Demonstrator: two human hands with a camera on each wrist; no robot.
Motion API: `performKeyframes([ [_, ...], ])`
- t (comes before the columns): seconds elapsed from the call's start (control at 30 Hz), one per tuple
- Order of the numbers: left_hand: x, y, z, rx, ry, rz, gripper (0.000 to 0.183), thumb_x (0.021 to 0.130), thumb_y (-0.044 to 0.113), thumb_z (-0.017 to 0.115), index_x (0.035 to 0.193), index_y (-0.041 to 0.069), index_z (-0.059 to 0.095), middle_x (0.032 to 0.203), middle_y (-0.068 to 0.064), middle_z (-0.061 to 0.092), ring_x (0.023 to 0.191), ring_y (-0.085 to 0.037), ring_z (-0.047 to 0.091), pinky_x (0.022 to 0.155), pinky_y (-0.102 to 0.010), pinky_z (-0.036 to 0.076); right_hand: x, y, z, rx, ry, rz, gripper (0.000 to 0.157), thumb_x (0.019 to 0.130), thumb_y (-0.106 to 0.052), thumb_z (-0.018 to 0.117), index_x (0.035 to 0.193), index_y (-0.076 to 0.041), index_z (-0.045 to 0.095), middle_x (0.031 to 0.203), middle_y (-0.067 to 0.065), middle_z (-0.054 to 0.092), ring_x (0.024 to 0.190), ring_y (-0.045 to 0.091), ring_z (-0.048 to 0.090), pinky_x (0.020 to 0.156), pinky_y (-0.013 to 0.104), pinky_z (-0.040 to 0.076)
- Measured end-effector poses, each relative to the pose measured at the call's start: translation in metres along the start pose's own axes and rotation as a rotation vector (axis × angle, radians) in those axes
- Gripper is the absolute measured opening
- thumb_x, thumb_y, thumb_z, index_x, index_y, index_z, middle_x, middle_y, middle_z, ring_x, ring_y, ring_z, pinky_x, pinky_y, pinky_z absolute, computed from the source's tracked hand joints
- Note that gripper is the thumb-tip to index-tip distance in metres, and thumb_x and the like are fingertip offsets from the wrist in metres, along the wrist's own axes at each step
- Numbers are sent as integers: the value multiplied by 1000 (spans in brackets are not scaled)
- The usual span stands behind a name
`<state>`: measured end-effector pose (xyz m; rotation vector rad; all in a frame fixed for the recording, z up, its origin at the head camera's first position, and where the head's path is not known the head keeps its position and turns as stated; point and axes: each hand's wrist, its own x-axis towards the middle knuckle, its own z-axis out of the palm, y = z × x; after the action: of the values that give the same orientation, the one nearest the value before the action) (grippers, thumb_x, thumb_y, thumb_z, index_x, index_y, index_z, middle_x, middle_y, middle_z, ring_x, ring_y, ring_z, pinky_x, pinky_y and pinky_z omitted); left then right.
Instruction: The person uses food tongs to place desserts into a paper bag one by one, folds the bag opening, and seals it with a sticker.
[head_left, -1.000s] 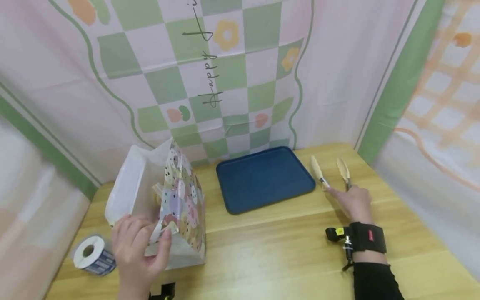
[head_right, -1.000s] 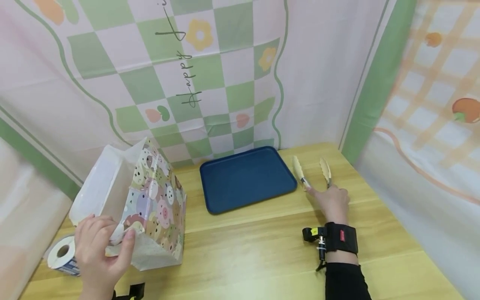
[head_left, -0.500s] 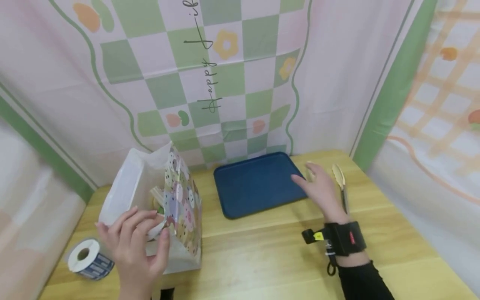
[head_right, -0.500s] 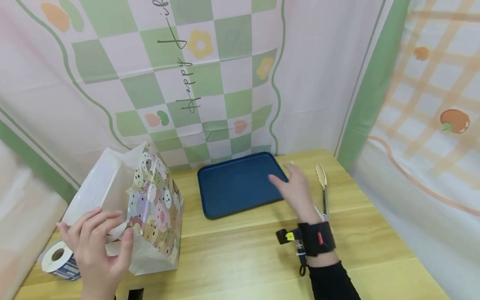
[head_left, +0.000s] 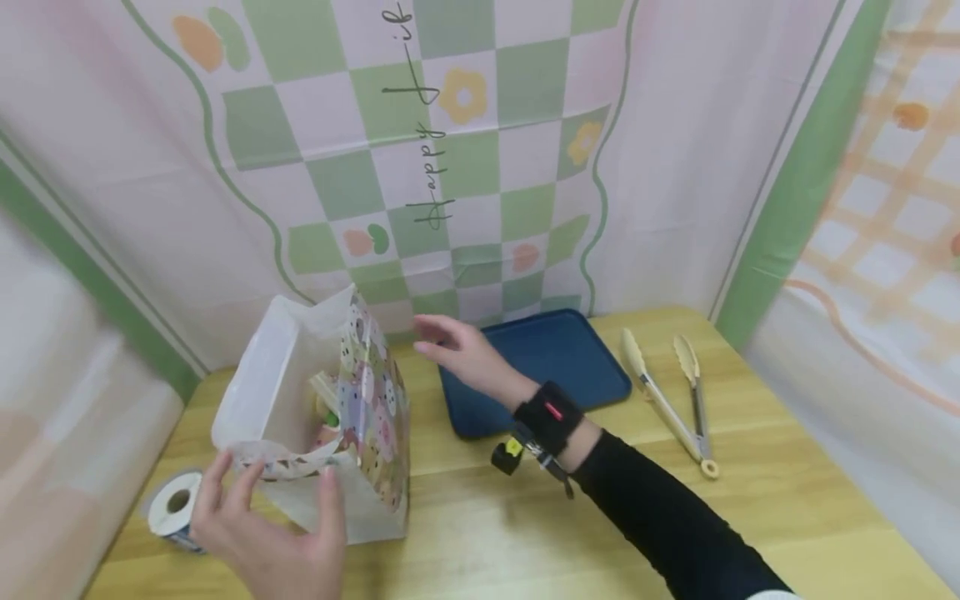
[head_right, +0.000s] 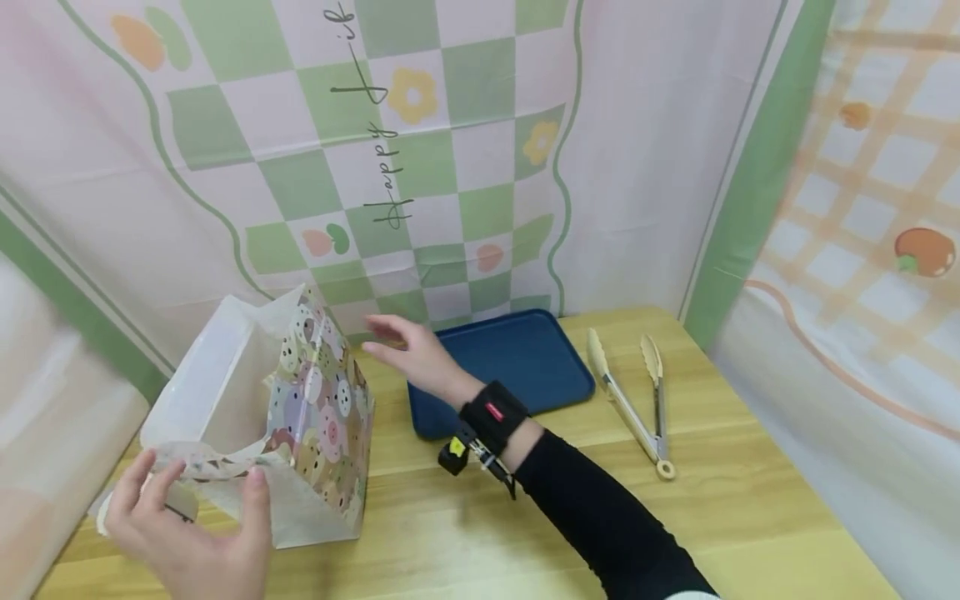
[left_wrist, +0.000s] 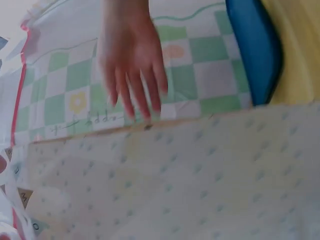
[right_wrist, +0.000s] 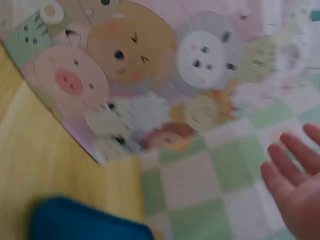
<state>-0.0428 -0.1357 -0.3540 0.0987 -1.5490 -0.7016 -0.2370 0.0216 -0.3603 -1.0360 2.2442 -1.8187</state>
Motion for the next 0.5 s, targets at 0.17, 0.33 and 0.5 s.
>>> performKeyframes([
  [0.17, -21, -9, -3, 13, -100, -126, 88, 62, 30, 73, 125, -14, 32, 144, -39, 18, 134, -37, 15, 110, -48, 9, 25, 7, 26, 236, -119, 79, 53, 101, -17, 43, 150, -8, 25, 153, 12, 29, 135, 25, 29, 111, 49, 23],
  [0.33, -38, -23, -4, 15, -246, -222, 113, 57, 19, 84, 141, -12, 15, 152, -33, -2, 140, -30, -1, 111, -57, 3, 41, 14, 44, 304, -141, 141, 57, 99, -14, 39, 152, -9, 18, 156, 9, 21, 137, 19, 22, 112, 48, 18],
  [0.5, -40, -27, -2, -43, -302, -310, 124, 56, 8, 87, 145, -9, 3, 154, -25, -8, 140, -24, -2, 112, -54, 4, 45, 20, 51, 267, -100, 154, 50, 98, -11, 42, 147, -9, 33, 150, 8, 34, 133, 16, 31, 111, 47, 24],
])
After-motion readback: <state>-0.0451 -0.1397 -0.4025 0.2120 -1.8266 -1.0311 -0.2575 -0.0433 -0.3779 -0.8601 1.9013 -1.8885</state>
